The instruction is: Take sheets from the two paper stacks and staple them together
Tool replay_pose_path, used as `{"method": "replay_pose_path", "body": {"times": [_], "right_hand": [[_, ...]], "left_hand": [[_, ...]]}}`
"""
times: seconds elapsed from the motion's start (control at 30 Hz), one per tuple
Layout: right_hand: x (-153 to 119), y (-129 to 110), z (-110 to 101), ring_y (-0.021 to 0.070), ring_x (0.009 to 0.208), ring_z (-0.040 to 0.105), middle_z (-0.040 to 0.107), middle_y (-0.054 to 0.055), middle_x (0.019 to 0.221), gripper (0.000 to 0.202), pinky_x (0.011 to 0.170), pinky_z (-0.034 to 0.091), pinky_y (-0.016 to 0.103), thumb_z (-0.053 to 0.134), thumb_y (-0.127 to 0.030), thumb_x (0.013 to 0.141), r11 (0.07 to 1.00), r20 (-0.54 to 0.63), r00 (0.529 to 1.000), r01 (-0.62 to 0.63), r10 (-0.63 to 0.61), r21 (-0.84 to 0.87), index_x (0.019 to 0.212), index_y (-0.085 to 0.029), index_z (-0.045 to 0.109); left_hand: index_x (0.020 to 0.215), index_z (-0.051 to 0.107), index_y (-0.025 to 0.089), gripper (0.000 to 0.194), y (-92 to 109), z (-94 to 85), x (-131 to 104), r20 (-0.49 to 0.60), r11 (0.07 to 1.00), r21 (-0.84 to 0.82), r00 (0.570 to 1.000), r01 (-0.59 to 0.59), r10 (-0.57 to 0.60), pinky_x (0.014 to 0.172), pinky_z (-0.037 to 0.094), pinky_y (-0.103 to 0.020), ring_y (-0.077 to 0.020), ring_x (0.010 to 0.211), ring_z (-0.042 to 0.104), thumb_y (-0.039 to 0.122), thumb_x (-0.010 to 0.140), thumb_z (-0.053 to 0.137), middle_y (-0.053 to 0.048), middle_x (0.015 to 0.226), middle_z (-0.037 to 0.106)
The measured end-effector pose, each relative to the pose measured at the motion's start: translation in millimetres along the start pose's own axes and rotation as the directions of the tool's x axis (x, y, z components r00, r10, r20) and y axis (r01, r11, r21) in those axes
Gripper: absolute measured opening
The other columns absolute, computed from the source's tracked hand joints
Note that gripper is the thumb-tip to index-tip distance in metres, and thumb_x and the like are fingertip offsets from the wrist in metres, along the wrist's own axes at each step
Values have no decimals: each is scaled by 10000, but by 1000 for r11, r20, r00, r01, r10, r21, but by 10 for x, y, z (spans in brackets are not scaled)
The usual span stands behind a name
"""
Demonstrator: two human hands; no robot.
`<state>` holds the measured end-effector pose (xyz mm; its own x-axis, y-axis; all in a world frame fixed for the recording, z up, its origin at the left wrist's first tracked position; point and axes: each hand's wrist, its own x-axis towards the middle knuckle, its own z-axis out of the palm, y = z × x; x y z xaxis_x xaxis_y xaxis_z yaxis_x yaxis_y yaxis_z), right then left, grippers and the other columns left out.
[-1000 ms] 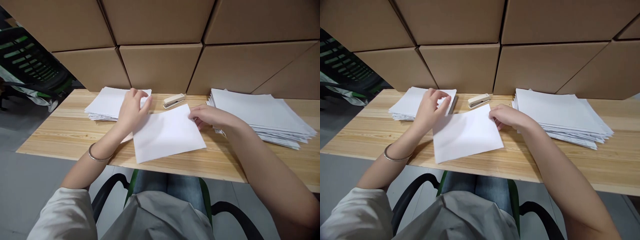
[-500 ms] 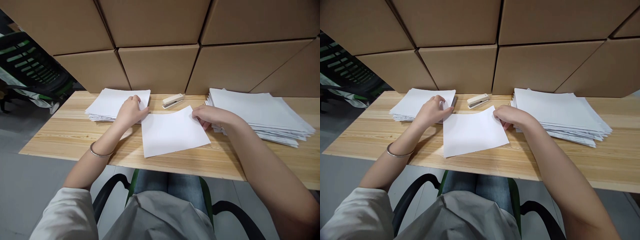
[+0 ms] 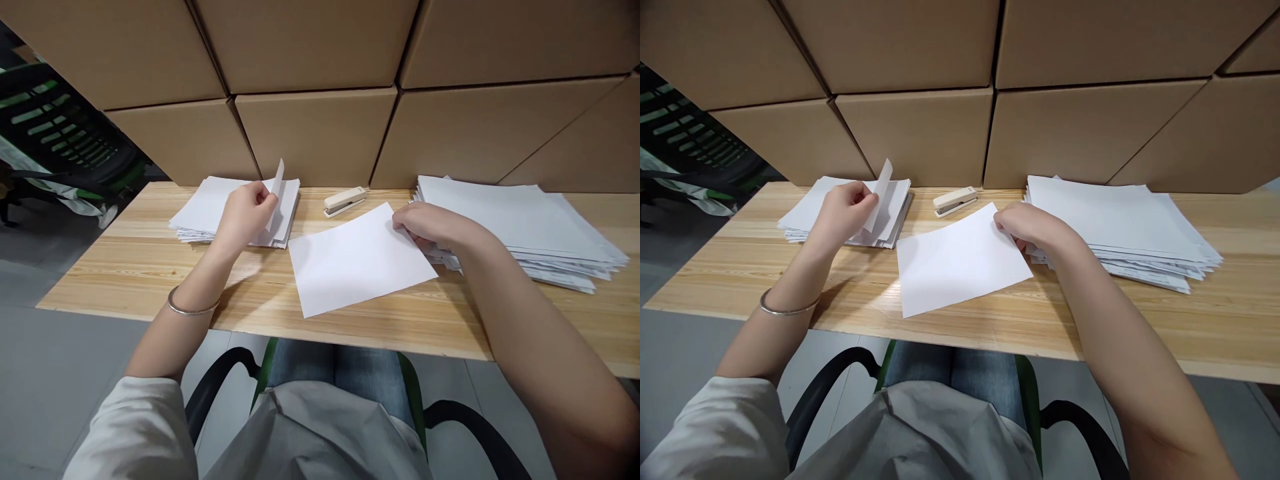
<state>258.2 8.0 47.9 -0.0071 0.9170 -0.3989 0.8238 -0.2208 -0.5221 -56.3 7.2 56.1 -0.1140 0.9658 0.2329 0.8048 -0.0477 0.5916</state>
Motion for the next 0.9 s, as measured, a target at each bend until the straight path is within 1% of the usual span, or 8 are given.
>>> {"method": "replay_pose_path", "body": {"times": [0.13, 0.23, 0.37, 0.47, 0.6, 0.73, 0.83, 0.9], "right_hand": [[-45, -86, 51, 127, 437, 354, 410, -10, 543, 204, 453, 236, 311, 557, -205, 736, 987, 81, 997, 1, -15, 163, 614, -230, 395], [-84, -173, 151, 144, 461, 426, 484, 2, 556, 201, 453, 262, 307, 586, -270, 809, 964, 106, 994, -24, -4, 264, 654, -228, 464], [-119, -243, 288, 215, 632, 642, 714, 76, 773, 451, 557, 470, 321, 522, -621, 931, 832, 229, 969, -46, -98, 552, 750, -217, 609], [-130, -254, 314, 251, 726, 693, 754, 92, 849, 678, 610, 515, 333, 486, -873, 838, 796, 259, 946, -3, -194, 606, 775, -222, 663], [-139, -277, 267, 221, 652, 645, 707, 42, 716, 439, 540, 438, 304, 784, -643, 746, 961, 101, 985, 113, -142, 252, 701, -228, 647], [-151, -220, 139, 216, 614, 645, 725, 52, 728, 204, 517, 440, 314, 799, -405, 762, 970, 107, 987, 89, -116, 226, 725, -227, 705], [-162, -69, -57, 247, 682, 691, 767, 78, 813, 249, 551, 488, 336, 797, -475, 775, 943, 115, 983, 103, -146, 315, 754, -230, 762], [-168, 51, -204, 269, 781, 722, 792, 88, 904, 313, 641, 547, 370, 803, -543, 776, 918, 67, 979, 157, -194, 365, 788, -230, 788]], "left_hand": [[670, 387, 248, 329, 258, 29, -208, 173, 901, -413, 983, 134, -68, 390, 378, -273, -124, 373, 463, 375, 926, 550, 57, 502, 376], [693, 438, 237, 315, 426, 164, -427, 428, 788, -560, 904, 255, 12, 350, 435, -270, -93, 324, 456, 369, 916, 617, 71, 530, 442], [706, 476, 218, 388, 445, 459, -623, 634, 699, -622, 750, 351, 188, 464, 578, -282, -130, 401, 615, 467, 904, 698, 68, 472, 527], [803, 625, 158, 360, 356, 646, -664, 672, 681, -652, 670, 333, 316, 629, 633, -270, -150, 682, 750, 488, 870, 755, -34, 722, 734], [1066, 712, 146, 257, 289, 709, -677, 653, 715, -667, 626, 209, 427, 875, 629, -335, -188, 1004, 766, 372, 953, 663, -114, 1054, 805], [1111, 716, 171, 215, 292, 610, -667, 446, 765, -609, 706, -211, 550, 938, 590, -362, -191, 1038, 745, 267, 998, 562, -97, 1100, 797], [1175, 682, 192, 214, 225, 531, -584, -40, 683, -406, 758, -607, 651, 1093, 515, -422, -219, 1211, 666, 235, 994, 577, -106, 1200, 740], [1311, 600, 234, 328, 133, 494, -486, -313, 696, -249, 736, -673, 600, 1175, 443, -476, -250, 1344, 574, 276, 987, 618, -114, 1330, 665]]}}
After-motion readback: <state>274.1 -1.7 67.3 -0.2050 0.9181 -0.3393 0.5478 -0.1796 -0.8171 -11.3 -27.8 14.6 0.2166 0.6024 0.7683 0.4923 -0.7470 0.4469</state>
